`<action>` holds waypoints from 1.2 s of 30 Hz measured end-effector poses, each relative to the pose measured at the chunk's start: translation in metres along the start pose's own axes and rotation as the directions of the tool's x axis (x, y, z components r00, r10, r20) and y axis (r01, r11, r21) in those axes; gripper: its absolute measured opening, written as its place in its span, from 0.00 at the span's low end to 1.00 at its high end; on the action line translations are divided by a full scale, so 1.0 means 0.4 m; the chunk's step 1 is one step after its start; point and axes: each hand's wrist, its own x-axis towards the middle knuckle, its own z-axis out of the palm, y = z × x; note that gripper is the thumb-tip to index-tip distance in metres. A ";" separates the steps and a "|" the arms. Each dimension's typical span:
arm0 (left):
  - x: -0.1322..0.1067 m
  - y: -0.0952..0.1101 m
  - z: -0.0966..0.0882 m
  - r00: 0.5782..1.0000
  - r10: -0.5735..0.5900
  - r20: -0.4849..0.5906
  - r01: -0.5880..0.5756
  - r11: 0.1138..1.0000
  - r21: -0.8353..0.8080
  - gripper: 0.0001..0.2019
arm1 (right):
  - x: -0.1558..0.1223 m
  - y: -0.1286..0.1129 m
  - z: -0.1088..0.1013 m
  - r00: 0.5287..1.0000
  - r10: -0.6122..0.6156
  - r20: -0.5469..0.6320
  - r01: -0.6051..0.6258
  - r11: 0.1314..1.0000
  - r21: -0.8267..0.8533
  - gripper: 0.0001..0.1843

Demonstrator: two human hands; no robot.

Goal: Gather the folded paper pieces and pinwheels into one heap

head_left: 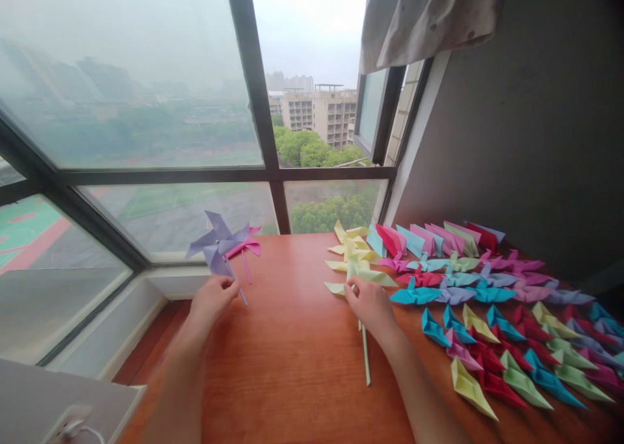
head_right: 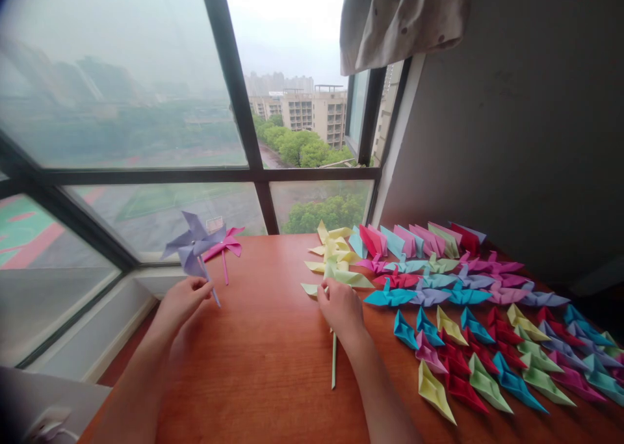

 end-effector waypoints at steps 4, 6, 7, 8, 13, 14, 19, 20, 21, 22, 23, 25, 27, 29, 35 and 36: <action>-0.007 -0.030 -0.001 0.990 -0.054 0.130 0.036 0.990 0.135 0.16 | 0.006 0.013 -0.015 1.000 0.024 0.015 -0.024 1.000 0.010 0.12; -0.009 -0.033 0.007 0.974 -0.066 0.216 0.026 0.983 0.181 0.18 | 0.008 0.019 -0.020 1.000 0.028 0.015 -0.028 1.000 0.001 0.13; -0.009 -0.031 0.011 0.965 -0.064 0.253 0.013 0.980 0.196 0.19 | 0.009 0.022 -0.023 0.999 0.031 0.014 -0.031 0.999 -0.014 0.13; -0.009 -0.027 0.015 0.958 -0.055 0.280 -0.004 0.978 0.207 0.20 | 0.009 0.025 -0.025 0.999 0.037 0.012 -0.037 0.999 -0.037 0.13; -0.011 0.009 0.034 0.959 0.021 0.282 -0.094 0.964 0.248 0.21 | 0.003 0.036 -0.039 0.993 0.114 0.042 -0.102 0.971 -0.217 0.17; -0.013 0.016 0.040 0.961 0.037 0.273 -0.109 0.961 0.255 0.21 | 0.001 0.036 -0.042 0.990 0.127 0.066 -0.107 0.963 -0.246 0.18; -0.025 0.041 0.080 0.962 0.122 0.244 -0.190 0.942 0.276 0.19 | -0.015 0.029 -0.047 0.966 0.164 0.200 -0.091 0.939 -0.332 0.18; -0.028 0.047 0.088 0.959 0.142 0.246 -0.210 0.938 0.275 0.19 | -0.019 0.027 -0.046 0.962 0.171 0.214 -0.090 0.935 -0.343 0.17; -0.031 0.053 0.096 0.954 0.164 0.251 -0.232 0.934 0.270 0.18 | -0.022 0.025 -0.046 0.958 0.176 0.224 -0.088 0.931 -0.353 0.17; -0.034 0.060 0.104 0.948 0.186 0.259 -0.254 0.931 0.263 0.18 | -0.024 0.023 -0.045 0.956 0.178 0.233 -0.086 0.929 -0.359 0.16; -0.039 0.067 0.111 0.941 0.207 0.268 -0.277 0.927 0.254 0.17 | -0.026 0.022 -0.044 0.954 0.179 0.241 -0.083 0.928 -0.363 0.16; -0.049 0.083 0.127 0.924 0.249 0.290 -0.319 0.919 0.229 0.15 | -0.027 0.022 -0.043 0.951 0.181 0.252 -0.080 0.928 -0.365 0.14; -0.062 0.099 0.144 0.903 0.291 0.316 -0.363 0.910 0.201 0.12 | -0.027 0.022 -0.043 0.948 0.193 0.253 -0.094 0.929 -0.359 0.12; -0.076 0.113 0.162 0.877 0.335 0.344 -0.409 0.897 0.169 0.09 | -0.028 0.021 -0.042 0.946 0.217 0.240 -0.125 0.930 -0.346 0.12; -0.105 0.136 0.195 0.824 0.412 0.389 -0.479 0.873 0.089 0.06 | -0.068 0.025 -0.035 0.942 0.285 0.174 -0.223 0.924 -0.310 0.13; -0.106 0.136 0.196 0.822 0.416 0.389 -0.481 0.873 0.080 0.06 | -0.081 0.027 -0.033 0.941 0.294 0.167 -0.233 0.922 -0.308 0.13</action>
